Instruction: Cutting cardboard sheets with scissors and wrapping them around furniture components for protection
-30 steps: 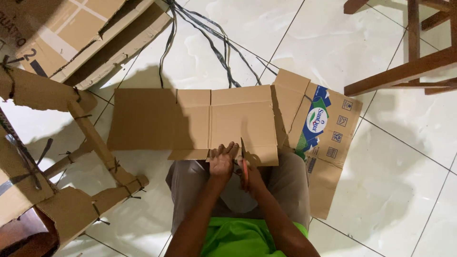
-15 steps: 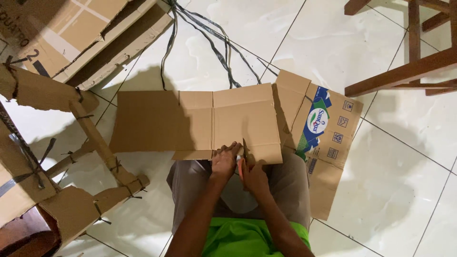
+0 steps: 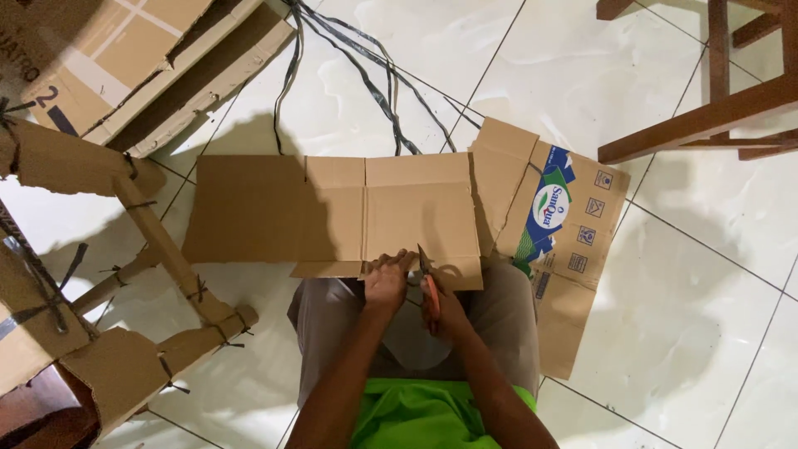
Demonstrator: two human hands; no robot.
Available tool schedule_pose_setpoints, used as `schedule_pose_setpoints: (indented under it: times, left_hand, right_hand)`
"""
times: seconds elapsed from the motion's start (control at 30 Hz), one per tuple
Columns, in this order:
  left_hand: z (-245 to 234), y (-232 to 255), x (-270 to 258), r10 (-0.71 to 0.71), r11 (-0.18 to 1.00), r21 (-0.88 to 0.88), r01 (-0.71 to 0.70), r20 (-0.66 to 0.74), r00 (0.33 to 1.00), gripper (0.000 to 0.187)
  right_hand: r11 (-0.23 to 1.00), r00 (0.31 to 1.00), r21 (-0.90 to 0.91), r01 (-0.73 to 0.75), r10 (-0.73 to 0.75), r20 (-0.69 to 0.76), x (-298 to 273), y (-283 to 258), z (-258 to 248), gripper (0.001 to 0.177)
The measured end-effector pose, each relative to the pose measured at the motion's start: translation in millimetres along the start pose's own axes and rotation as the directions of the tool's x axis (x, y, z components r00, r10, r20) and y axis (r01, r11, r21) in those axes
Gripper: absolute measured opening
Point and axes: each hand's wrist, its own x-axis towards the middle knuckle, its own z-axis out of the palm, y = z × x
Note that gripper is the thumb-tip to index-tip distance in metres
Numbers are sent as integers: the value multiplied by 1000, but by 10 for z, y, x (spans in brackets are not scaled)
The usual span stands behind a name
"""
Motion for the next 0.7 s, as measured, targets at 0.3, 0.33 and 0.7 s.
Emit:
schedule_pose_setpoints:
  times: [0.3, 0.33, 0.7]
  left_hand:
    - [1309, -161, 270, -201, -497, -867, -32, 79, 976, 38]
    - [1204, -144, 241, -200, -497, -867, -31, 80, 977, 38]
    - [107, 83, 156, -126, 935, -342, 91, -80, 989, 29]
  right_hand:
    - [998, 998, -59, -17, 20, 51, 103, -7, -174, 44]
    - [998, 999, -58, -17, 20, 50, 165, -11, -174, 44]
    - [-7, 892, -937, 348, -306, 333, 425, 304, -321, 84]
